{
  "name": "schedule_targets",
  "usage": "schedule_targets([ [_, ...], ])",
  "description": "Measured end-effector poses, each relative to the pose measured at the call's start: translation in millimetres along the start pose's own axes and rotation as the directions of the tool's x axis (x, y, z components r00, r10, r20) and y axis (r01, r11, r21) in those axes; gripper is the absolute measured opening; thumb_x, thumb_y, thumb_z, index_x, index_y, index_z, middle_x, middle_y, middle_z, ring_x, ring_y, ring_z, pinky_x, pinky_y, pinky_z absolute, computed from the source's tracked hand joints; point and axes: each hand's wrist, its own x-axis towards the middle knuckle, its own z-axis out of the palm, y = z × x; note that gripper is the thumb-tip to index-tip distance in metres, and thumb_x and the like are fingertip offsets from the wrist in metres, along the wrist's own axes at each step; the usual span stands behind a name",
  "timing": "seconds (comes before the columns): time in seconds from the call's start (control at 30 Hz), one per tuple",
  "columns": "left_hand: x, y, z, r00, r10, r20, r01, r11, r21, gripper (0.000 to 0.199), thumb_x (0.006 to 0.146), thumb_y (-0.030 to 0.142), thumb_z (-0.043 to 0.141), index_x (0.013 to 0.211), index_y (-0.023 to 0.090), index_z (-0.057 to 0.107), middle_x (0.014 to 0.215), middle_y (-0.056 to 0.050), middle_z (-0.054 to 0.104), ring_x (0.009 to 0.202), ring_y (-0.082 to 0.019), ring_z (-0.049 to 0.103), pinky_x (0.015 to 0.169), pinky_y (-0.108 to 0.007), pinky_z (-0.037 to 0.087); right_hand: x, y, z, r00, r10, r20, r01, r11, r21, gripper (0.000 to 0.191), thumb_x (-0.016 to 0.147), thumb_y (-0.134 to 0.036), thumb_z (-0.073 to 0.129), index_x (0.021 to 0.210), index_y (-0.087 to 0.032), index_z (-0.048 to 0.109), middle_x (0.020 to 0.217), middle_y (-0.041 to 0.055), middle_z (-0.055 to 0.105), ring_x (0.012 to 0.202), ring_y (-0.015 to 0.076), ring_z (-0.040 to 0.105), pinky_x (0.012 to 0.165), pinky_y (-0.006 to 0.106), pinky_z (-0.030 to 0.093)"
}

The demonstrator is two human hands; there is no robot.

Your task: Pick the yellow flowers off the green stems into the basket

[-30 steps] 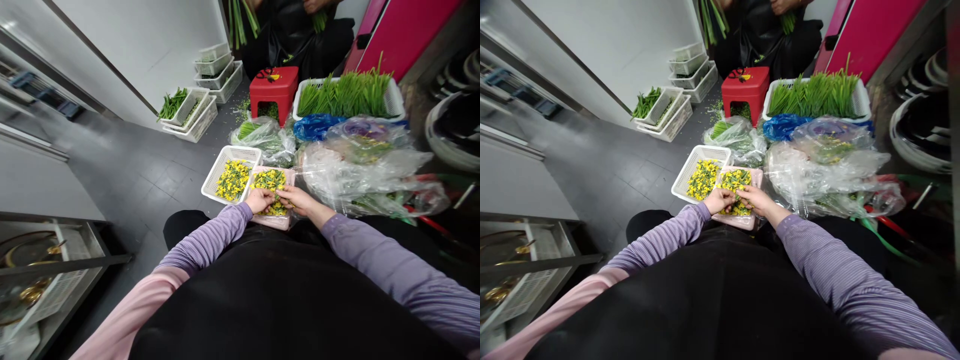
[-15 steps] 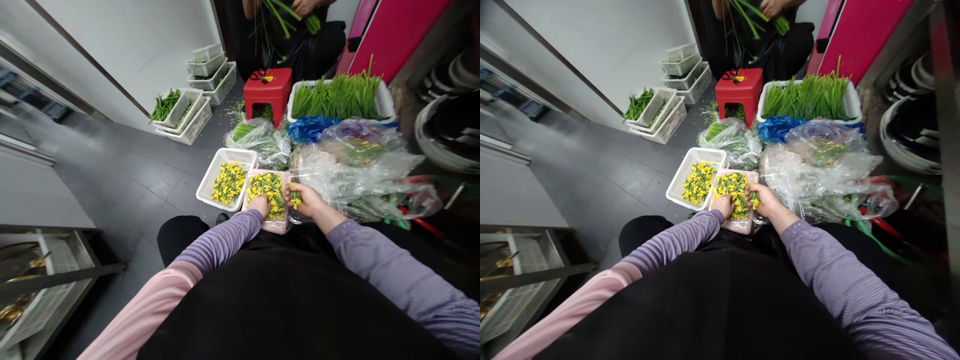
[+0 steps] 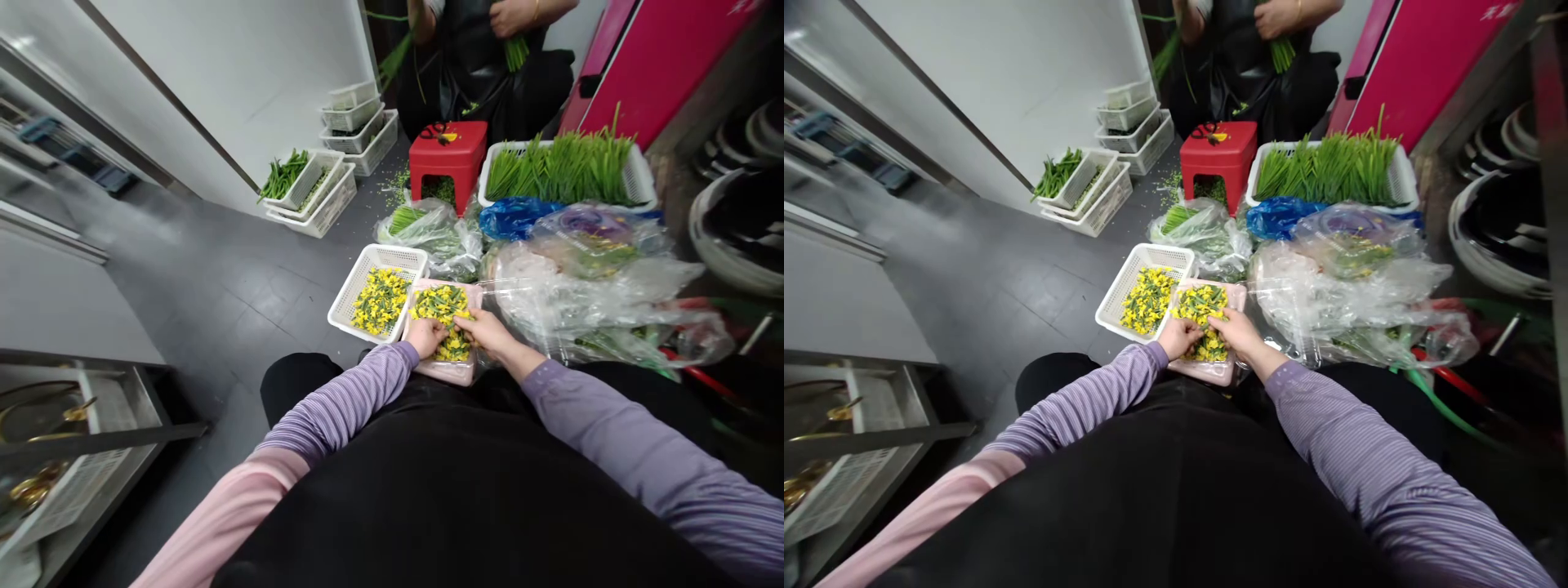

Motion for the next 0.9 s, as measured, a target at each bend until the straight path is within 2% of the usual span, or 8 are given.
schedule_targets([
  [0.1, -1.8, -3.5, -2.6, 0.99, -0.062, 0.123, 0.09, 0.967, -0.237, 0.022, 0.081, 0.027, 0.044, 0.069, 0.011, 0.054, 0.045, 0.004, 0.047, 0.036, -0.006, 0.044, 0.042, -0.02, 0.041, -2.1, 0.3, -0.7, 1.0, 0.015, -0.009, -0.014, 0.998, 0.059, 0.02, 0.066, -0.033, 0.061, 0.072, -0.017, 0.05, 0.053, -0.0033, 0.052, 0.033, 0.0033, 0.029, 0.031, 0.018, 0.019],
  [0.17, -3.5, -4.6, -1.9, 0.988, -0.076, 0.136, 0.115, 0.944, -0.309, 0.022, 0.081, 0.026, 0.043, 0.069, 0.011, 0.053, 0.046, 0.004, 0.047, 0.035, -0.005, 0.043, 0.04, -0.019, 0.04, -2.7, 1.9, -1.0, 0.999, 0.003, -0.052, -0.001, 0.999, 0.042, 0.021, 0.065, -0.033, 0.062, 0.073, -0.017, 0.052, 0.051, -0.004, 0.051, 0.032, 0.0032, 0.028, 0.03, 0.018, 0.019],
  [0.33, -8.2, 2.1, -3.5, 0.986, 0.004, 0.166, 0.044, 0.957, -0.287, 0.02, 0.081, 0.025, 0.041, 0.075, 0.012, 0.055, 0.044, 0.006, 0.045, 0.035, -0.004, 0.043, 0.04, -0.016, 0.038, -4.5, 0.8, -3.4, 0.999, 0.027, -0.025, -0.024, 0.994, 0.106, 0.014, 0.068, -0.026, 0.06, 0.072, -0.016, 0.051, 0.053, -0.0028, 0.053, 0.032, 0.0027, 0.03, 0.029, 0.016, 0.019],
  [0.5, -4.9, 9.1, -14.7, 0.989, 0.147, 0.019, -0.146, 0.989, -0.011, 0.025, 0.077, 0.026, 0.042, 0.066, 0.011, 0.06, 0.05, 0.003, 0.049, 0.047, -0.006, 0.047, 0.05, -0.017, 0.039, -9.8, -8.1, -3.1, 0.987, 0.112, 0.111, -0.142, 0.939, 0.312, 0.009, 0.069, -0.019, 0.057, 0.071, -0.015, 0.05, 0.057, -0.0004, 0.053, 0.034, 0.0029, 0.032, 0.028, 0.015, 0.019],
  [0.6, 0.3, 1.0, -15.8, 0.993, 0.115, -0.004, -0.109, 0.952, 0.287, 0.038, 0.081, 0.034, 0.036, 0.064, 0.012, 0.061, 0.061, -0.003, 0.054, 0.059, -0.011, 0.053, 0.059, -0.022, 0.041, -9.7, -16.0, -7.2, 0.992, 0.113, 0.056, -0.127, 0.893, 0.433, 0.007, 0.068, -0.017, 0.056, 0.07, -0.015, 0.05, 0.056, -0.0005, 0.051, 0.036, 0.0038, 0.035, 0.029, 0.016, 0.019],
  [0.67, 3.9, -8.1, -11.9, 0.989, 0.147, -0.017, -0.119, 0.862, 0.492, 0.039, 0.082, 0.04, 0.036, 0.072, 0.013, 0.063, 0.076, -0.007, 0.055, 0.07, -0.015, 0.055, 0.066, -0.026, 0.042, -8.1, -21.4, -14.2, 0.994, 0.11, 0.01, -0.1, 0.853, 0.513, 0.005, 0.068, -0.015, 0.054, 0.07, -0.015, 0.05, 0.055, -0.0011, 0.049, 0.037, 0.0045, 0.036, 0.029, 0.016, 0.019],
  [0.77, 10.7, -19.0, -1.5, 0.953, 0.29, 0.084, -0.273, 0.709, 0.65, 0.028, 0.082, 0.032, 0.04, 0.094, 0.019, 0.061, 0.093, -0.008, 0.051, 0.083, -0.017, 0.053, 0.073, -0.028, 0.04, -6.3, -24.8, -24.9, 0.99, 0.127, 0.06, -0.138, 0.803, 0.58, 0.004, 0.066, -0.015, 0.052, 0.069, -0.015, 0.049, 0.05, -0.0029, 0.044, 0.037, 0.005, 0.035, 0.03, 0.016, 0.018],
  [0.9, 22.5, -20.7, 6.3, 0.932, 0.309, 0.189, -0.349, 0.626, 0.698, 0.026, 0.083, 0.023, 0.038, 0.099, 0.021, 0.058, 0.097, -0.008, 0.047, 0.089, -0.017, 0.049, 0.075, -0.028, 0.039, -6.7, -15.1, -26.7, 0.991, 0.084, 0.104, -0.125, 0.853, 0.507, 0.017, 0.062, -0.019, 0.061, 0.062, -0.016, 0.044, 0.045, -0.0064, 0.037, 0.036, 0.0042, 0.031, 0.032, 0.016, 0.02],
])
